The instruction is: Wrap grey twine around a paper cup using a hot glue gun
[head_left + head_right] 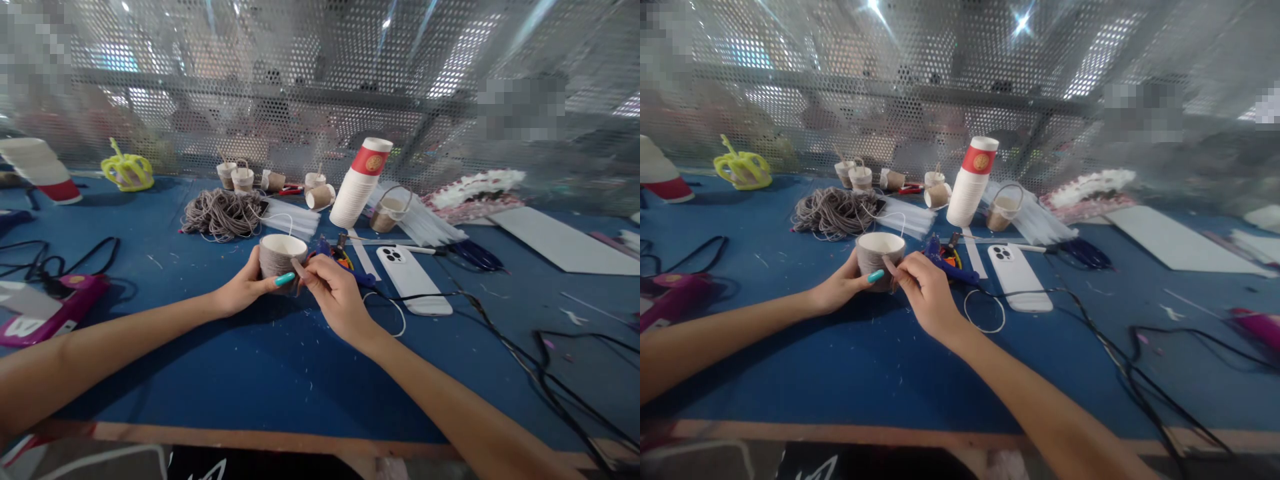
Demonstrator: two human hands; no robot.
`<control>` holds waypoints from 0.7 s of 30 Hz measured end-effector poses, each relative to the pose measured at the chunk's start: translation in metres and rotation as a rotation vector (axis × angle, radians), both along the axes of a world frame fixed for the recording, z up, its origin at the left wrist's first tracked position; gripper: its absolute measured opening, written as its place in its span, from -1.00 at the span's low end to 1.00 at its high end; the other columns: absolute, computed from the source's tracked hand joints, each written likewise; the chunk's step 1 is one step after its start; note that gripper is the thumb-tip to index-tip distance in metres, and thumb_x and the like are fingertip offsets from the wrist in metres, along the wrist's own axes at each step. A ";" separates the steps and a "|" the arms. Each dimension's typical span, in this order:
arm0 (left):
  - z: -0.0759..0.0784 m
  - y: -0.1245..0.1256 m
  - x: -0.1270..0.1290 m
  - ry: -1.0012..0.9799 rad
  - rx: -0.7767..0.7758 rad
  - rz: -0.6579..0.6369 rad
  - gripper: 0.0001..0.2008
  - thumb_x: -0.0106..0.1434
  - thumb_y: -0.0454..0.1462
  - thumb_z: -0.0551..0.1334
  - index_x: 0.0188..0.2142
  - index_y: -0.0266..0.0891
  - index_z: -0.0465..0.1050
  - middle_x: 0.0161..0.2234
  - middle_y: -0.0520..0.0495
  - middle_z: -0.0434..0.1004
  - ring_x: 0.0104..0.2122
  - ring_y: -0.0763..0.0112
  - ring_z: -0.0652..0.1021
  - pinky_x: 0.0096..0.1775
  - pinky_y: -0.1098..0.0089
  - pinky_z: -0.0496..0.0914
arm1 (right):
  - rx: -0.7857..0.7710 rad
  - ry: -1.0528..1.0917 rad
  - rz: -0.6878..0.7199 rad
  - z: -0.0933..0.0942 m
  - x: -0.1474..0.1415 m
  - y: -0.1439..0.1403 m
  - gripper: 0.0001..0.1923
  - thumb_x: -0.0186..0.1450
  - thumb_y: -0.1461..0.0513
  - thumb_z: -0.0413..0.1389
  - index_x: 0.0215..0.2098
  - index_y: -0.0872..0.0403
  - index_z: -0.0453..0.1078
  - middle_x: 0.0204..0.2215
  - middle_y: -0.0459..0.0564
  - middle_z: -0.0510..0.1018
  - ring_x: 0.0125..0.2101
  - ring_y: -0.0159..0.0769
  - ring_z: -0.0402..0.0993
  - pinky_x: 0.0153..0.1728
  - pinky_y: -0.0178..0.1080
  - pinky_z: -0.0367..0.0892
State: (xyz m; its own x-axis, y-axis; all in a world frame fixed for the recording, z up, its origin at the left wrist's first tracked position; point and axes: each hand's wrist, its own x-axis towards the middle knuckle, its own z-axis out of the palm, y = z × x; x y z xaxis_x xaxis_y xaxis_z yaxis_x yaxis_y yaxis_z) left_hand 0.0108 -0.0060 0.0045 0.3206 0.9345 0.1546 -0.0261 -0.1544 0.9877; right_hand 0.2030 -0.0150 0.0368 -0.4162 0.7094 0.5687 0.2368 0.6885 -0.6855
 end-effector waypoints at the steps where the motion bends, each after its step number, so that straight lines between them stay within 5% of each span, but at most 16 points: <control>1: 0.000 0.000 0.000 0.002 -0.001 -0.002 -0.40 0.13 -0.03 0.33 0.02 -0.20 0.11 0.04 -0.21 0.39 0.12 0.06 0.40 0.12 0.12 0.39 | -0.001 -0.003 -0.002 0.000 0.000 0.000 -0.71 0.45 0.24 0.03 -0.46 0.04 0.32 -0.47 -0.11 0.37 -0.41 -0.38 0.35 -0.33 -0.25 0.27; 21: -0.001 0.000 -0.001 0.005 -0.004 -0.002 -0.39 0.13 -0.05 0.33 0.05 -0.21 0.13 0.04 -0.22 0.41 0.09 0.08 0.42 0.12 0.09 0.40 | -0.006 0.039 0.015 0.003 -0.002 -0.004 -0.68 0.44 0.26 0.01 -0.50 0.04 0.26 -0.51 -0.14 0.31 -0.44 -0.41 0.28 -0.36 -0.26 0.23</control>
State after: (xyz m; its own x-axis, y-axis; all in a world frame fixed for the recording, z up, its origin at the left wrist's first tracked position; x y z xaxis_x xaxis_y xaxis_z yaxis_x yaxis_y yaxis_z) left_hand 0.0102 -0.0060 0.0034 0.3231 0.9345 0.1490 -0.0210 -0.1504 0.9884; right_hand 0.2007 -0.0188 0.0395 -0.4044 0.7067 0.5806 0.1999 0.6878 -0.6979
